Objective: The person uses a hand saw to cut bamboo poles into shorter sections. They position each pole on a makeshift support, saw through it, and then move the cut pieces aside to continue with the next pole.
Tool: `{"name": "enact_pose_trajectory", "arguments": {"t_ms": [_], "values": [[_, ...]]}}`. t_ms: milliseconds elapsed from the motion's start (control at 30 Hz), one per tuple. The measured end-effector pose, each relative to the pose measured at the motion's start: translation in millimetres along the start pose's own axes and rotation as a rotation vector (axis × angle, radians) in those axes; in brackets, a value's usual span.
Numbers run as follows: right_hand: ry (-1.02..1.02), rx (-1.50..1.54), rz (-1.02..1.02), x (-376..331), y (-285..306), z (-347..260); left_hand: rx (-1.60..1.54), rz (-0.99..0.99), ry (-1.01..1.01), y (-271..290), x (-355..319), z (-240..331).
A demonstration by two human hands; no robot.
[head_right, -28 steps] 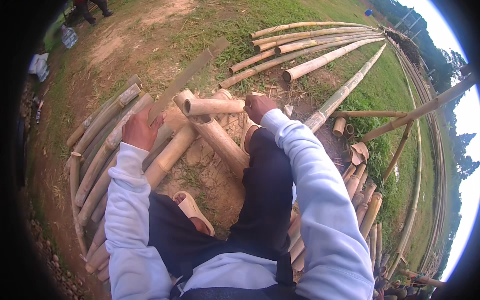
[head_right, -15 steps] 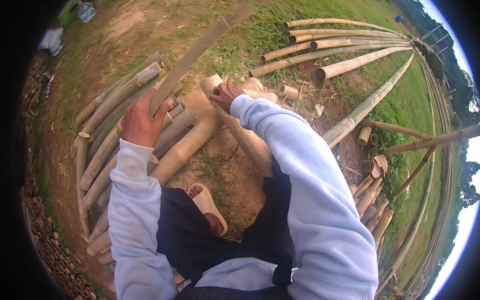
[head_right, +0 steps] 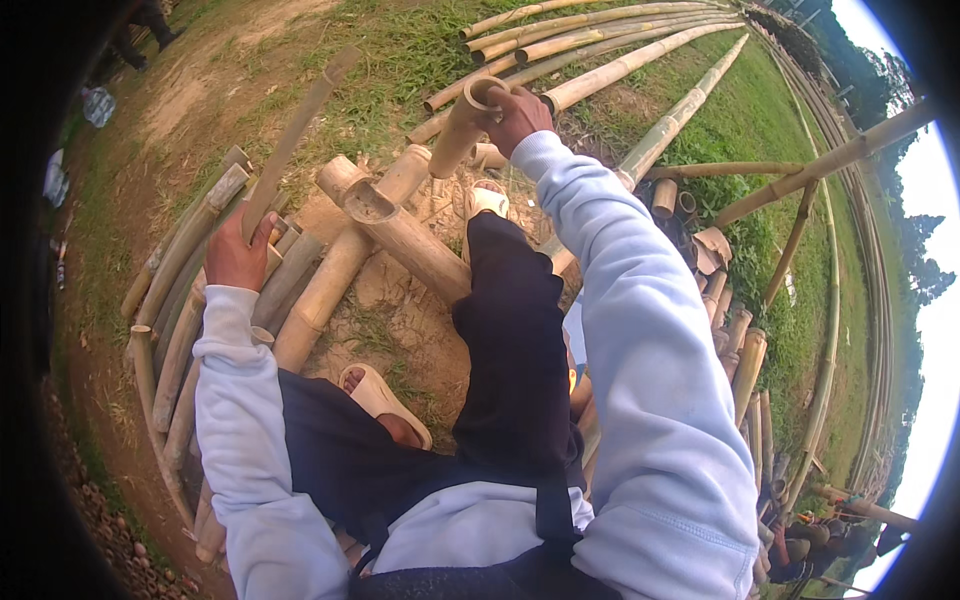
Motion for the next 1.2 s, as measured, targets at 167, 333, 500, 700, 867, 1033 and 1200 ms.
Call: {"name": "enact_pose_trajectory", "arguments": {"t_ms": [167, 333, 500, 700, 867, 1033, 1200], "values": [[0.025, 0.083, 0.266, -61, 185, 22, -0.011, -0.113, -0.127, -52, -9, 12], [-0.444, 0.471, 0.371, -165, 350, 55, 0.024, -0.18, -0.208, -90, -6, 16], [-0.525, 0.072, 0.343, -296, 456, 80, 0.0, -0.272, -0.288, -134, 0, 33], [-0.959, -0.418, -0.165, -468, 498, 129, 0.0, -0.315, -0.363, -176, -1, 33], [-1.139, -0.504, -0.55, -582, 410, 158, 0.085, -0.322, -0.373, -186, -11, 22], [-1.177, -0.495, -0.491, -656, 334, 163, 0.091, -0.302, -0.325, -144, -26, 49], [-1.275, -0.497, -0.394, -676, 298, 191, 0.032, -0.198, -0.254, -96, -27, 30]]}}
Point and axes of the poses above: each hand's wrist, its own x-axis towards the middle knuckle, its own y-axis out of the back of the hand, z = x × y, the point moved 10 cm from there along x, towards the middle knuckle, and after that the axes turned 9 degrees about z, right-handed, at the moved point
